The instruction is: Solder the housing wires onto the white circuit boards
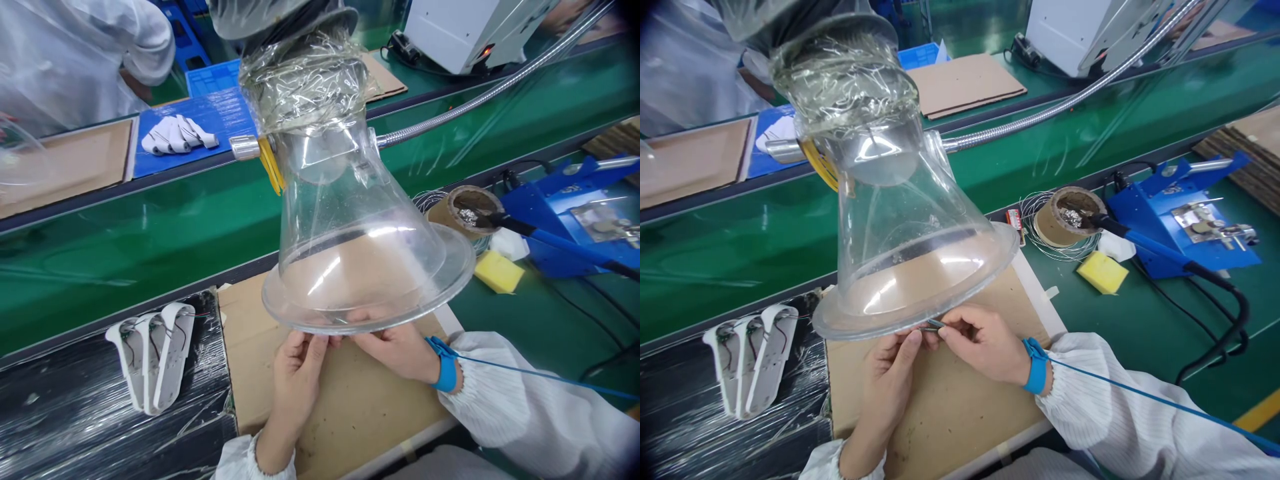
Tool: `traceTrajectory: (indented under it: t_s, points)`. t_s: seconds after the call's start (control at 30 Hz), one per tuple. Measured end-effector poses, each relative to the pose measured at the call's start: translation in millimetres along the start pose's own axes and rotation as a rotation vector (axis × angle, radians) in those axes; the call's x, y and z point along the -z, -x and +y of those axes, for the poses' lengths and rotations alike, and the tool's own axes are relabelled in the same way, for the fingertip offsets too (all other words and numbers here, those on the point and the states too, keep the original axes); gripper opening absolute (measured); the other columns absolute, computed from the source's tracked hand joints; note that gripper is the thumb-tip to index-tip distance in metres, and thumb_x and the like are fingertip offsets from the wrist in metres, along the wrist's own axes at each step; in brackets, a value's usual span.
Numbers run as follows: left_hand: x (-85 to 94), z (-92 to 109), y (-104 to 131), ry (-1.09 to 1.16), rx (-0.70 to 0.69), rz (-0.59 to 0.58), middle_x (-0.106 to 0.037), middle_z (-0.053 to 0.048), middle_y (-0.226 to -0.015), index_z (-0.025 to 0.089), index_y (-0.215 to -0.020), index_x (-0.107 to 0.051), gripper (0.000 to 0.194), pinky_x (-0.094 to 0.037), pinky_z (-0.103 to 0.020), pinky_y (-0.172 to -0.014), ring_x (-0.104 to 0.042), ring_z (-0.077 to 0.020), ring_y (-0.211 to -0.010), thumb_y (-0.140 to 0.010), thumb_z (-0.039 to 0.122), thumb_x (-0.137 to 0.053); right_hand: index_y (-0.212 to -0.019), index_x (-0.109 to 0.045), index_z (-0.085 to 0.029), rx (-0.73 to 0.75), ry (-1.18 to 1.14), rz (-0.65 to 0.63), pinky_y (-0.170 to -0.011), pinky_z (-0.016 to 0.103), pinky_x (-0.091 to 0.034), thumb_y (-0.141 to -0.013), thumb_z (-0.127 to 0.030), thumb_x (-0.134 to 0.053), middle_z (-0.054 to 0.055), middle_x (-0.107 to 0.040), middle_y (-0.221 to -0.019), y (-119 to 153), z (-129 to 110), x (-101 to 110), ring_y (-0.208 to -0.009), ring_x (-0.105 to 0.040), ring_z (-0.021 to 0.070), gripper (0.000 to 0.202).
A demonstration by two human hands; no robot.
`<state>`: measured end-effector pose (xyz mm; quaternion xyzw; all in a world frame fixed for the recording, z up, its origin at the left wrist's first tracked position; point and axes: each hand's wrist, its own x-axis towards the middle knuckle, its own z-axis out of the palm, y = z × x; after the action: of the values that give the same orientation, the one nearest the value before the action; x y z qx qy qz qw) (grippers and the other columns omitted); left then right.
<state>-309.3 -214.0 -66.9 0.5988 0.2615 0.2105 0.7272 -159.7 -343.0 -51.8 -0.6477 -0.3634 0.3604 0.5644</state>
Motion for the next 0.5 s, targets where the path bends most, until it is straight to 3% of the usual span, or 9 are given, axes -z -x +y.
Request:
traceTrajectory:
  t_s: [0.5]
  points:
    - [-0.8,1.6,-0.8,0.009,-0.009,0.002,-0.079,-0.004,-0.084,0.02,-0.104,-0.08,0.02,-0.06,-0.027,-0.08,-0.073,-0.0159,-0.08,-0.103,0.037,-0.071,-0.089,-0.074,-0.023,0.058,0.016,0.093,-0.075,0.033,-0.062,-0.099,-0.026,-0.067,0.003,-0.079,-0.08,-0.2,1.4,-3.3,-0.065,-0.065,0.0159,0.013]
